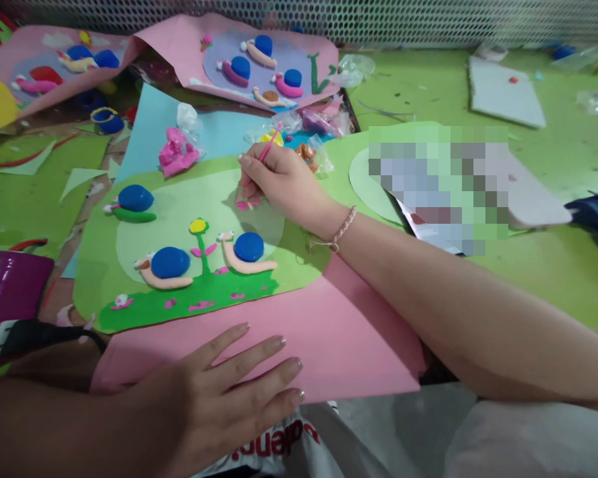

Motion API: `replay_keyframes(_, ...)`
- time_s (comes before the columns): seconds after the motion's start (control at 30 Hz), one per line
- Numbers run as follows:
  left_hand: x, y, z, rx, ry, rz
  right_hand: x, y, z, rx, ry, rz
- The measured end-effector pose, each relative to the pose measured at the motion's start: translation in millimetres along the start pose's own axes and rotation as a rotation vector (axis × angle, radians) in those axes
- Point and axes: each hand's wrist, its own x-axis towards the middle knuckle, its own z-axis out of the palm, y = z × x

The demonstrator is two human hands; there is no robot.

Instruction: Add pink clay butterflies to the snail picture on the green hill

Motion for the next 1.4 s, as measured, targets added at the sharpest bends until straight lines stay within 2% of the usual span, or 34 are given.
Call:
replay_keyframes(0.37, -0.2, -0.6, -0.9, -0.003, -0.012, 0.002, 0.3, 2.6, -1.2, 0.078, -0.042, 0.029)
replay_keyframes(1.0, 0.1, 0.2, -1.4, 0.006, -0.01, 0.006, 4.4, 7.5, -2.3, 0.169, -0.02, 0.018)
replay_keyframes(1.23, 0.1, -0.4, -1.7, 0.022, -0.027, -0.002, 2.1, 3.9, 0.2, 0.005, 0.021, 0.024)
replay_keyframes(1.4, 0.2, -0.4, -1.7, 0.026, -0.024, 0.001, 1.2, 3.4, 0.8, -0.002, 0.051, 0.037)
